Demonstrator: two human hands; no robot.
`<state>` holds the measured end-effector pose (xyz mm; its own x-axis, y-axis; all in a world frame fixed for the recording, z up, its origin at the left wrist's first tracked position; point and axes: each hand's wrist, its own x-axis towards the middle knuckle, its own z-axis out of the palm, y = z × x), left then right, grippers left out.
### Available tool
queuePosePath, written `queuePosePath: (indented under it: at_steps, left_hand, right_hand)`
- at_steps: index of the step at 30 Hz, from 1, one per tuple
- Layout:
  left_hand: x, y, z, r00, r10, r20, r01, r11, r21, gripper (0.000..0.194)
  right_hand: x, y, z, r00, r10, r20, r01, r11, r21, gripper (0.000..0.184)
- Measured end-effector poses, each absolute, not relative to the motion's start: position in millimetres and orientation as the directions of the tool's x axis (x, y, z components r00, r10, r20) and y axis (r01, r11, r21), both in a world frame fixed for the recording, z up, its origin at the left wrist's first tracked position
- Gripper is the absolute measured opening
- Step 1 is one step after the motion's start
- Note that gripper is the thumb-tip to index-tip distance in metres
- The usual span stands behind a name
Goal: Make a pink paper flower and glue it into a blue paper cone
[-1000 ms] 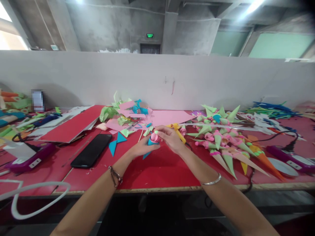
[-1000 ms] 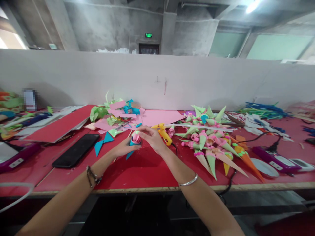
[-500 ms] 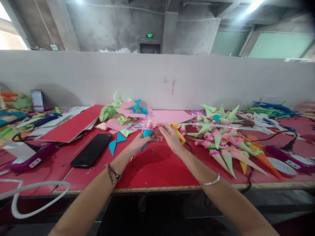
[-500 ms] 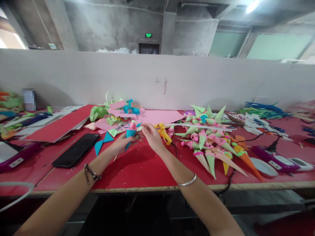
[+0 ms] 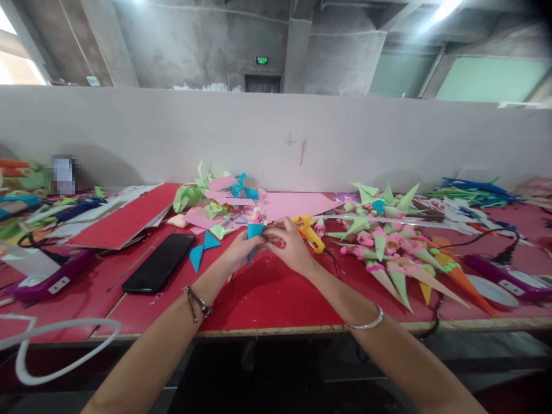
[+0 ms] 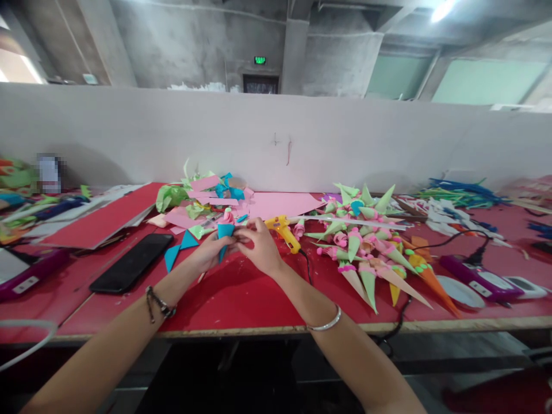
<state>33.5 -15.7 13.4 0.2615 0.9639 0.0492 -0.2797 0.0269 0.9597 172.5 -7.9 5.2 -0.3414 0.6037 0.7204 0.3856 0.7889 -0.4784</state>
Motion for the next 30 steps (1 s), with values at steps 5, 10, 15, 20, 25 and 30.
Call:
queuePosePath:
  at_steps: [5, 10, 15, 20, 25, 30]
  left_hand:
    - [34, -16, 14, 0.246, 0.969, 0.018, -0.372, 0.078, 0.925, 0.021]
    - [33, -12, 10, 0.199, 0.98, 0.024, -0.385, 0.055, 0.921, 0.012]
    - [33, -13, 8, 0.203, 0.978, 0.046, -0.352, 0.029, 0.936, 0.023]
    - [33, -13, 9, 0.207, 0.976, 0.061, -0.321, 0.008, 0.947, 0.025]
    - [32, -13, 10, 0.206, 0.976, 0.073, -0.315, -0.005, 0.949, 0.025]
    - [32, -12, 10, 0.219, 0.972, 0.081, -0.331, -0.004, 0.944, 0.026]
  right_hand:
    - [172, -11, 10, -0.278, 0.645, 0.712, 0.335, 0.759, -0.558, 0.014]
    - [174, -11, 14, -0.247, 0.63, 0.736, 0.347, 0.767, -0.54, 0.011]
    - [173, -11, 14, -0.267, 0.621, 0.737, 0.314, 0.779, -0.542, 0.015]
    - [173, -12, 15, -0.285, 0.622, 0.729, 0.292, 0.781, -0.552, 0.016]
    - [174, -12, 16, -0.292, 0.604, 0.741, 0.274, 0.796, -0.541, 0.012]
    - [175, -12, 17, -0.272, 0.606, 0.747, 0.282, 0.793, -0.54, 0.005]
